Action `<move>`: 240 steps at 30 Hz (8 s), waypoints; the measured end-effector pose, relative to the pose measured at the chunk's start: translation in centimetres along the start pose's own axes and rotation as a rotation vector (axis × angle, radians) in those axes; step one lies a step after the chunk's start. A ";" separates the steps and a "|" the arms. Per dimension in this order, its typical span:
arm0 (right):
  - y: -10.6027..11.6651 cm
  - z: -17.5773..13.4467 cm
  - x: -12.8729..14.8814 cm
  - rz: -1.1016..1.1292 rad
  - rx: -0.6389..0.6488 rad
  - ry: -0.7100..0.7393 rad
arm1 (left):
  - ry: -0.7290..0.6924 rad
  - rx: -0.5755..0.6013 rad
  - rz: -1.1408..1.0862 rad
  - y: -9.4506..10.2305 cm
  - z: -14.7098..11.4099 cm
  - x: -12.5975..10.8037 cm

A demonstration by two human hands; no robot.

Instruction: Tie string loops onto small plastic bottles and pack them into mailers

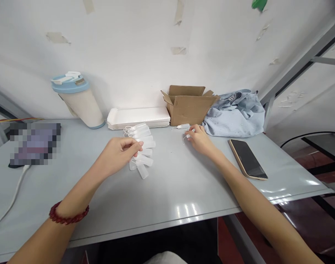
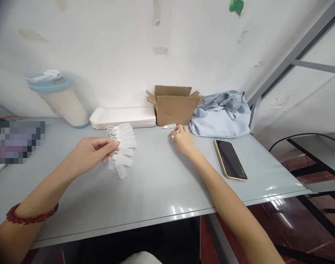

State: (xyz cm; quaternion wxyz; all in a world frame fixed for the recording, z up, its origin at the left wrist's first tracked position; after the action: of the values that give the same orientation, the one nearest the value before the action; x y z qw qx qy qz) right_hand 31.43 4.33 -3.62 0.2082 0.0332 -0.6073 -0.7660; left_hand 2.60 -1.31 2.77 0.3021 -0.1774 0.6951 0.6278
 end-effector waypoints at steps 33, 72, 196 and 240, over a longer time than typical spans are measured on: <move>8.4 -5.4 -4.2 0.139 0.687 -0.845 | -0.014 0.055 -0.033 -1.1 -0.4 -0.6; 2.6 -2.4 9.4 1.055 0.188 0.067 | -0.010 0.167 -0.152 -2.4 -0.8 -1.2; 1.9 -4.1 11.2 1.070 0.223 0.091 | -0.117 0.317 -0.196 -3.2 -1.7 -1.9; -1.1 1.2 -0.8 0.126 0.000 0.034 | 0.026 0.320 -0.020 2.2 0.5 2.0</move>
State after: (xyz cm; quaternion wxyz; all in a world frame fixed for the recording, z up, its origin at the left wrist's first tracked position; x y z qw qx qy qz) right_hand 31.54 5.89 -4.50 0.2663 0.0078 -0.6046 -0.7506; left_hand -0.20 -0.26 3.18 0.3236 -0.1422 0.7882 0.5037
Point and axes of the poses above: each hand's wrist, its own z-axis towards the middle knuckle, its own y-axis out of the back of the hand, x = y × z, the point moved 3 cm from there along z, towards the middle knuckle, and after that the axes turned 10 degrees about z, right-handed, at the moved point
